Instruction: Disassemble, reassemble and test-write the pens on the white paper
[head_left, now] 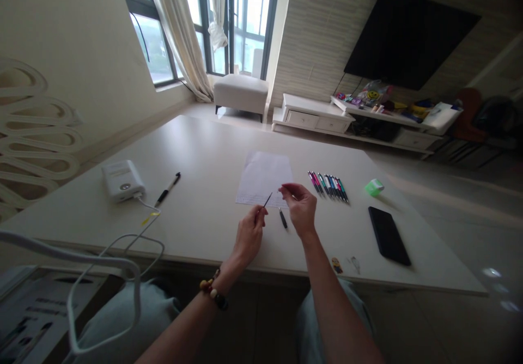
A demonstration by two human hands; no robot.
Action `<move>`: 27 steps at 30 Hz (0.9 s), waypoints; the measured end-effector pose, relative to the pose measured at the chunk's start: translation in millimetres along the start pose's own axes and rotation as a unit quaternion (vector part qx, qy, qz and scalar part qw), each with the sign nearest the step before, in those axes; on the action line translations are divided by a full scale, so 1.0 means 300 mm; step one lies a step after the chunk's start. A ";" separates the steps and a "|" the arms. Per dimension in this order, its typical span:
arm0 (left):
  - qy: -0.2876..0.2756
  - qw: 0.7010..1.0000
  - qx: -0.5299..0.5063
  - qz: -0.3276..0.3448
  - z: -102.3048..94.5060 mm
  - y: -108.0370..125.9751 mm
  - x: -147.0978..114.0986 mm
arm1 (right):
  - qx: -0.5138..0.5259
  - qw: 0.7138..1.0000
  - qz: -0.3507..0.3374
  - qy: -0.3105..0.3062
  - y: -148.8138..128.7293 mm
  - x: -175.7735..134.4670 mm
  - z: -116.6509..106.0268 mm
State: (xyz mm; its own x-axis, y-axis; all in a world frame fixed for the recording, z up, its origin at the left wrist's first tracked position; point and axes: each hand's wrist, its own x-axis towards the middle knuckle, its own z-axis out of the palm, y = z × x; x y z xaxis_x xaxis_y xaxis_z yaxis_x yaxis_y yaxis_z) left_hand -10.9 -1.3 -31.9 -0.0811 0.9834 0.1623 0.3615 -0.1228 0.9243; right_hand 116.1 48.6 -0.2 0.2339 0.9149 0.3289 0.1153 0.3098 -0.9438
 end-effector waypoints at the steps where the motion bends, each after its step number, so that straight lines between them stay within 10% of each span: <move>1: -0.004 1.000 0.000 0.002 0.001 0.001 -0.001 | 0.000 1.000 -0.003 0.002 -0.004 -0.002 0.001; 27: -0.013 1.000 0.007 0.018 -0.001 0.010 -0.003 | -0.033 0.999 -0.041 0.006 -0.026 -0.019 -0.001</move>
State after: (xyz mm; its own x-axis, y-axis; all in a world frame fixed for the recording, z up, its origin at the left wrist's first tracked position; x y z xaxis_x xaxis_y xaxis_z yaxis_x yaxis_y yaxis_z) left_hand -10.1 -2.6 -29.1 -0.0425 0.9815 0.1868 0.3764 -0.1575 0.9130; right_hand 114.1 41.0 5.2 0.2323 0.8839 0.4060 0.1978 0.3658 -0.9094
